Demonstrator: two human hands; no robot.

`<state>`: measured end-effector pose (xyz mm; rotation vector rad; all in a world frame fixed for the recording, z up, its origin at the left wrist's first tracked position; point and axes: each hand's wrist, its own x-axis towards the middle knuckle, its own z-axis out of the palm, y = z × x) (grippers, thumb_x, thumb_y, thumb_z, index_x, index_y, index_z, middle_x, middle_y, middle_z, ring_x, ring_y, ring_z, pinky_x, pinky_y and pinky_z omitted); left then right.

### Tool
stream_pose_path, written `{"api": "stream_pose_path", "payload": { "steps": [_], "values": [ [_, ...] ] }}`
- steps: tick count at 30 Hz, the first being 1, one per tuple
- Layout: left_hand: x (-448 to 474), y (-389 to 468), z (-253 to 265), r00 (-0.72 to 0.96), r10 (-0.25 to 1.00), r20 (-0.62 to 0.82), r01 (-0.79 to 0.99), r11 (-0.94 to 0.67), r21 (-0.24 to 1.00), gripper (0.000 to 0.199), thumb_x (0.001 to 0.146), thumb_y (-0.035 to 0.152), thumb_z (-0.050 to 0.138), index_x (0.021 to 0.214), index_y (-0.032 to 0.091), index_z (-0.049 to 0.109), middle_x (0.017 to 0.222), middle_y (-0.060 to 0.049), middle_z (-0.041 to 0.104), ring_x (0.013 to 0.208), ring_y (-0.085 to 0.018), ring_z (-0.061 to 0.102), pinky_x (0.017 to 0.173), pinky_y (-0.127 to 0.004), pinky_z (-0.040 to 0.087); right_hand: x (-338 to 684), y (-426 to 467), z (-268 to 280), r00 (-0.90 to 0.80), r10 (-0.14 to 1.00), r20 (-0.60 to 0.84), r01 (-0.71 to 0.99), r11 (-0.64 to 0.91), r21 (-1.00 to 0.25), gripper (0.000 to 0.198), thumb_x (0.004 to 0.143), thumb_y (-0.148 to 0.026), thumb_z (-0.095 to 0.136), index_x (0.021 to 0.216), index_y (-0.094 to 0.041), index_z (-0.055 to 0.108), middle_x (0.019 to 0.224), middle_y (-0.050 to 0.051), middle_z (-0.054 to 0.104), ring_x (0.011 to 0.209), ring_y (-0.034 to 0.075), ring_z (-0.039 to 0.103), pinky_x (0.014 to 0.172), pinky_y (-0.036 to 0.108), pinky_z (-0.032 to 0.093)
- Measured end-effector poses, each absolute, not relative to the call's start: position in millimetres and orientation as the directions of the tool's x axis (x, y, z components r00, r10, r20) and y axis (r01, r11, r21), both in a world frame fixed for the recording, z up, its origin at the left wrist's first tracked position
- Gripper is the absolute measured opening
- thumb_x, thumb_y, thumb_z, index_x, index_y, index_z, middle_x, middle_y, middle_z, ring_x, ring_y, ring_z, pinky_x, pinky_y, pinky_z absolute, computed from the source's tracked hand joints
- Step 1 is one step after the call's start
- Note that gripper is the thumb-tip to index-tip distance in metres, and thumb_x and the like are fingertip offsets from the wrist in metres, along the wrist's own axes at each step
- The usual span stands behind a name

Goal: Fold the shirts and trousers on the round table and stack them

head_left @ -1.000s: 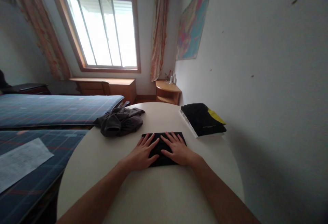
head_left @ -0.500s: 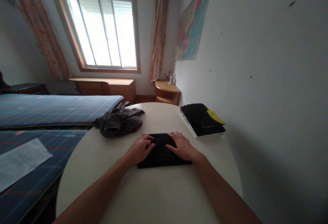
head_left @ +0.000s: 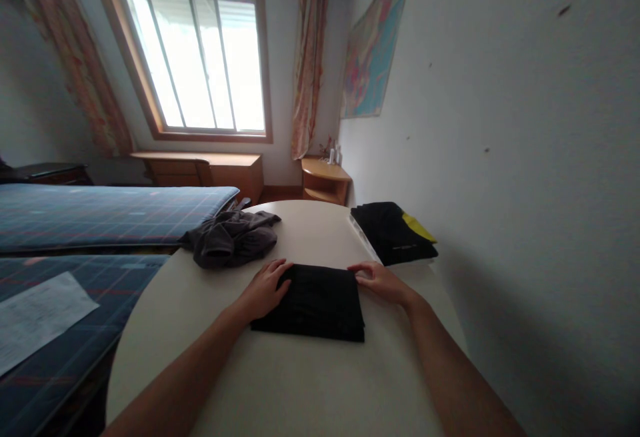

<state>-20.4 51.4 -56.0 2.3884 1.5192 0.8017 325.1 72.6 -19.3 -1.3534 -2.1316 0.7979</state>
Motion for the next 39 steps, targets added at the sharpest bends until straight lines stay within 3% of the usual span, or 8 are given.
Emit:
{"api": "stream_pose_path", "payload": {
  "steps": [8,13,16,19,24,31,35,39],
  "values": [
    [-19.2,50.4,-57.8,0.254,0.902,0.350,0.798,-0.400,0.451,0.051,0.093,0.039,0.051,0.138,0.015,0.052,0.140,-0.014,0.054,0.131,-0.028,0.049,0.115,-0.043,0.035,307.9,75.9,-18.4,-0.309,0.943,0.124,0.618,0.298,-0.728,0.040,0.094,-0.038,0.039,0.109,-0.018,0.071,0.114,0.009,0.072,0.110,0.024,0.065,0.101,0.038,0.046],
    [-16.1,50.0,-51.0,0.215,0.906,0.364,0.785,-0.383,0.488,0.044,0.092,0.034,0.052,0.131,0.015,0.056,0.130,-0.013,0.060,0.123,-0.027,0.055,0.110,-0.039,0.041,287.1,67.2,-12.6,-0.314,0.945,0.094,0.801,0.316,-0.509,0.045,0.091,-0.053,0.048,0.103,-0.020,0.076,0.105,0.010,0.075,0.106,0.028,0.064,0.095,0.040,0.044],
    [-17.8,53.2,-49.9,0.121,0.934,0.337,0.825,-0.283,0.489,0.038,0.091,0.029,0.051,0.125,0.014,0.060,0.125,-0.013,0.064,0.119,-0.029,0.058,0.107,-0.043,0.042,279.6,58.0,-6.2,-0.340,0.938,0.071,0.862,0.341,-0.375,0.032,0.084,-0.044,0.058,0.097,-0.020,0.075,0.100,0.008,0.074,0.106,0.028,0.062,0.094,0.040,0.042],
    [-20.0,56.6,-50.3,0.093,0.941,0.327,0.820,-0.258,0.511,0.035,0.087,0.024,0.056,0.119,0.013,0.063,0.119,-0.014,0.068,0.117,-0.030,0.058,0.107,-0.045,0.042,275.9,49.5,1.5,-0.371,0.927,0.055,0.868,0.367,-0.335,0.024,0.082,-0.038,0.059,0.090,-0.020,0.073,0.095,0.007,0.073,0.098,0.025,0.063,0.089,0.037,0.042],
    [-15.0,56.9,-46.8,0.049,0.942,0.332,0.618,-0.289,0.731,0.035,0.081,0.019,0.057,0.115,0.015,0.064,0.115,-0.012,0.067,0.106,-0.025,0.063,0.100,-0.041,0.048,262.3,39.8,8.2,-0.343,0.936,0.076,0.849,0.344,-0.401,0.045,0.090,-0.058,0.050,0.093,-0.019,0.072,0.095,0.009,0.073,0.085,0.023,0.066,0.076,0.033,0.046],
    [1.6,37.8,-27.7,0.068,0.935,0.347,0.244,-0.353,0.903,0.038,0.083,0.031,0.060,0.120,0.021,0.059,0.104,-0.005,0.065,0.094,-0.019,0.064,0.081,-0.030,0.053,247.2,33.3,10.7,-0.438,0.894,0.093,0.719,0.411,-0.561,0.058,0.090,-0.065,0.049,0.120,-0.019,0.068,0.115,0.011,0.072,0.103,0.025,0.067,0.089,0.035,0.048],
    [7.6,30.3,-23.0,0.097,0.947,0.306,0.030,-0.310,0.950,0.042,0.081,0.033,0.066,0.120,0.020,0.055,0.094,-0.003,0.065,0.087,-0.017,0.066,0.072,-0.025,0.052,249.4,29.6,18.7,-0.510,0.858,0.057,0.637,0.422,-0.645,0.051,0.088,-0.061,0.057,0.118,-0.021,0.067,0.112,0.009,0.073,0.099,0.025,0.067,0.088,0.034,0.049],
    [10.8,34.0,-28.5,0.088,0.961,0.263,0.011,-0.264,0.964,0.042,0.080,0.034,0.066,0.118,0.020,0.053,0.105,-0.005,0.066,0.090,-0.018,0.067,0.072,-0.026,0.054,252.0,28.2,22.3,-0.556,0.830,0.036,0.597,0.430,-0.677,0.036,0.089,-0.049,0.060,0.109,-0.020,0.067,0.107,0.006,0.073,0.095,0.023,0.067,0.086,0.033,0.049]
  ]
}}
